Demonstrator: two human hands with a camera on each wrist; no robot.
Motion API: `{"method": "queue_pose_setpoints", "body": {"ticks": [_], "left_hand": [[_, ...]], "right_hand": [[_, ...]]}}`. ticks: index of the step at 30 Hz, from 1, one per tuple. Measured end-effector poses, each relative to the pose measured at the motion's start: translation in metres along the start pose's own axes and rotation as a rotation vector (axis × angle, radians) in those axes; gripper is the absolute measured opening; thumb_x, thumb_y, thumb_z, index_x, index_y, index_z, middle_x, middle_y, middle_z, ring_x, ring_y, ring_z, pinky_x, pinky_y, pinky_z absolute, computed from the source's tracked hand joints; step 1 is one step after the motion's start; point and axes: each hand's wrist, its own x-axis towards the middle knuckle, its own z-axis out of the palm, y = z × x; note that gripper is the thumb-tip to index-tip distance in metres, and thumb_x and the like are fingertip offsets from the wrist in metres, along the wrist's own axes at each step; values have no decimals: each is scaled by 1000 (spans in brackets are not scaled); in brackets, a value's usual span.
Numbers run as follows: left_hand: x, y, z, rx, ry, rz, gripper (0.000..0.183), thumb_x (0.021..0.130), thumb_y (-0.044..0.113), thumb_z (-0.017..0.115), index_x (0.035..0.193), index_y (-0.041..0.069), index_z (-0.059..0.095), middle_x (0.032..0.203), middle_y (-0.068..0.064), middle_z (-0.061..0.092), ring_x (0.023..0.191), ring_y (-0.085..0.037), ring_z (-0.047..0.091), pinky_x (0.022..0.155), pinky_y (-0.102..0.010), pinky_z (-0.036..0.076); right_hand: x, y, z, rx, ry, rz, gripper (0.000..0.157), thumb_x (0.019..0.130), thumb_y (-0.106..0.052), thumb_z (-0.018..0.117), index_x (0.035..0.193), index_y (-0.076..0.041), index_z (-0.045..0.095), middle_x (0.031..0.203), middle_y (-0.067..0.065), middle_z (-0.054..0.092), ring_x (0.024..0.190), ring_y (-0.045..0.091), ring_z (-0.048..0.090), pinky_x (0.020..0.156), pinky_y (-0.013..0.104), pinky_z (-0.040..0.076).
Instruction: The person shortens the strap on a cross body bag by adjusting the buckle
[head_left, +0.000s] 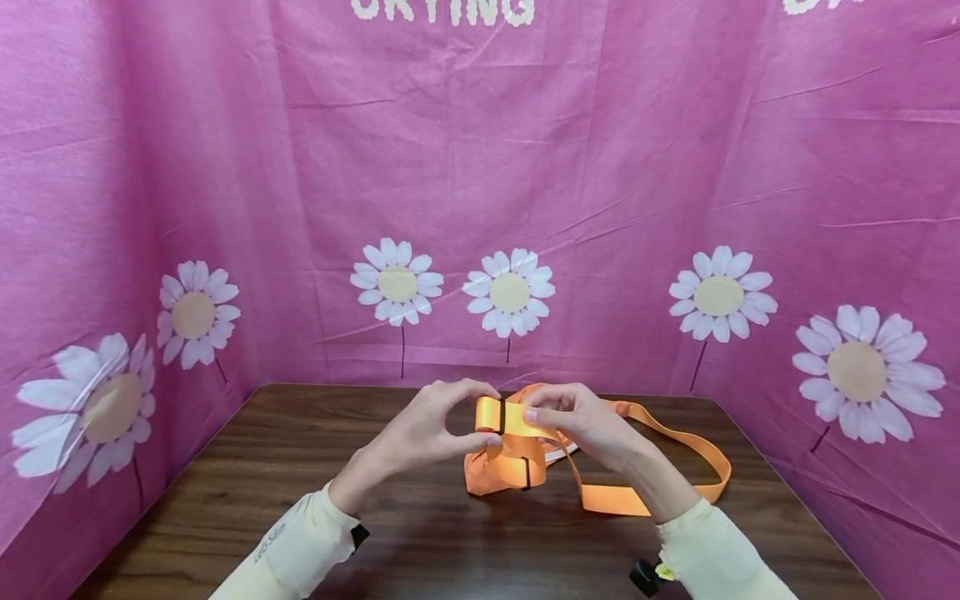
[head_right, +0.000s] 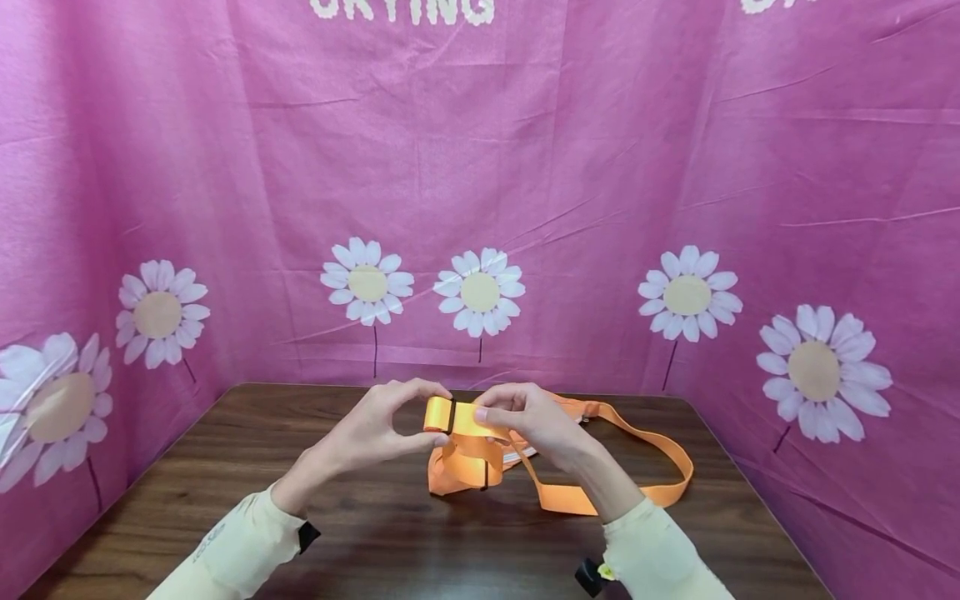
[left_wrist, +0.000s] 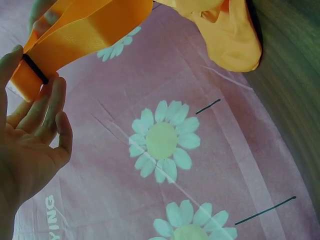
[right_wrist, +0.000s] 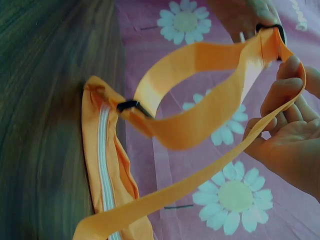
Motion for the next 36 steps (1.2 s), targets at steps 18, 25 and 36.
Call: {"method": "queue_pose_setpoints", "body": {"ticks": [18, 25, 36], "left_hand": [[-1, 5, -5, 108, 53, 6, 46, 84, 36, 87, 122, 20, 67, 108, 18, 68, 93, -4, 62, 81, -35, 44], [-1, 5, -6, 38, 37, -21, 47, 84, 36, 86, 122, 20, 65, 104, 19, 67, 92, -3, 63, 83, -32, 49], [-1, 2, 2, -57, -3, 2, 45, 82, 31, 88, 116, 18, 63, 102, 12, 67, 85, -7, 62, 75, -29, 52]], "right_hand": [[-1, 2, -7, -30, -57, 16, 22, 102, -18, 63, 111, 0, 72, 105, 15, 61, 102, 31, 56, 80, 47, 51], [-2, 3, -14, -33, -83, 23, 23, 101, -17, 64, 113, 1, 73, 112, 21, 65, 112, 38, 55, 91, 56, 48], [-1, -5, 1, -87, -60, 22, 22, 100, -21, 67, 113, -5, 75, 92, 17, 67, 83, 30, 63, 76, 48, 54]]}}
